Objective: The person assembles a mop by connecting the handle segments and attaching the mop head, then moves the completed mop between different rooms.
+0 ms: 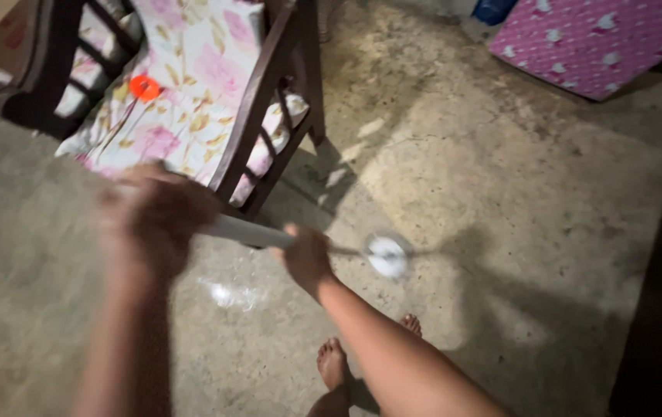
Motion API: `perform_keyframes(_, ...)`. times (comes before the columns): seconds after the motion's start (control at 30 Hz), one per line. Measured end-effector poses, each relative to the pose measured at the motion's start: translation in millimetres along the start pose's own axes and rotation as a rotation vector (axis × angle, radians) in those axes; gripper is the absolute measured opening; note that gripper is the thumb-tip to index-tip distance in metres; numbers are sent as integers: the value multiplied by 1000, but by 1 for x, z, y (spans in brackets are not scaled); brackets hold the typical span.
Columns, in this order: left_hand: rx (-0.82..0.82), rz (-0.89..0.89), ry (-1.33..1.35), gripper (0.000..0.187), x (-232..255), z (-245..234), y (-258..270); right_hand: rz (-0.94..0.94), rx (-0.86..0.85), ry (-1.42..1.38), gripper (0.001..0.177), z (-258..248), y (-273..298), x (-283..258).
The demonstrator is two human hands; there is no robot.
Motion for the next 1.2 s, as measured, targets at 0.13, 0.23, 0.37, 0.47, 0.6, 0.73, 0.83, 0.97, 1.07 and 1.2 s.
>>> perform_keyframes(0.13, -53, -238, 48, 16, -119, 48, 40, 152, 229, 338, 23, -60, 13, 133)
perform_keyframes(0.23, -86, -412, 87, 6, -190, 102, 83, 537, 388, -604, 22, -120, 42, 259)
perform_keyframes(0.37, -184, -378, 354, 26, -218, 166, 75, 210, 537, 181, 17, -181, 25, 229)
perform_keyframes(0.47, -145, -356, 33, 17, -217, 167, 24, 152, 539, 195, 19, -187, -26, 198)
perform_keyframes(0.6, -3, -248, 52, 19, -170, 161, -40, -96, 389, 6, 33, -179, -108, 127)
perform_keyframes(0.73, 89, -35, 14, 32, -120, 152, -71, -167, 216, -69, 24, -165, -174, 55)
perform_keyframes(0.83, 73, 103, -141, 31, -100, 155, -77, -509, 37, -123, 28, -155, -197, -5)
perform_keyframes(0.97, 118, 182, -146, 29, -111, 160, -92, -418, -52, -6, 28, -133, -231, -14)
perform_keyframes(1.07, 198, 304, -159, 33, -115, 166, -99, -443, -38, 17, 24, -139, -253, -11)
perform_keyframes(1.2, 226, 335, -196, 30, -136, 167, -118, -647, -15, -26, 24, -145, -282, -16)
Point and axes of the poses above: each hand's wrist, its own y-axis away from the middle knuckle, its own z-axis out of the palm, x = y × z, the point moved 10 cm from there along -y, towards the middle knuckle, and after that the axes turned 12 degrees about z, right-handed, at the moved point
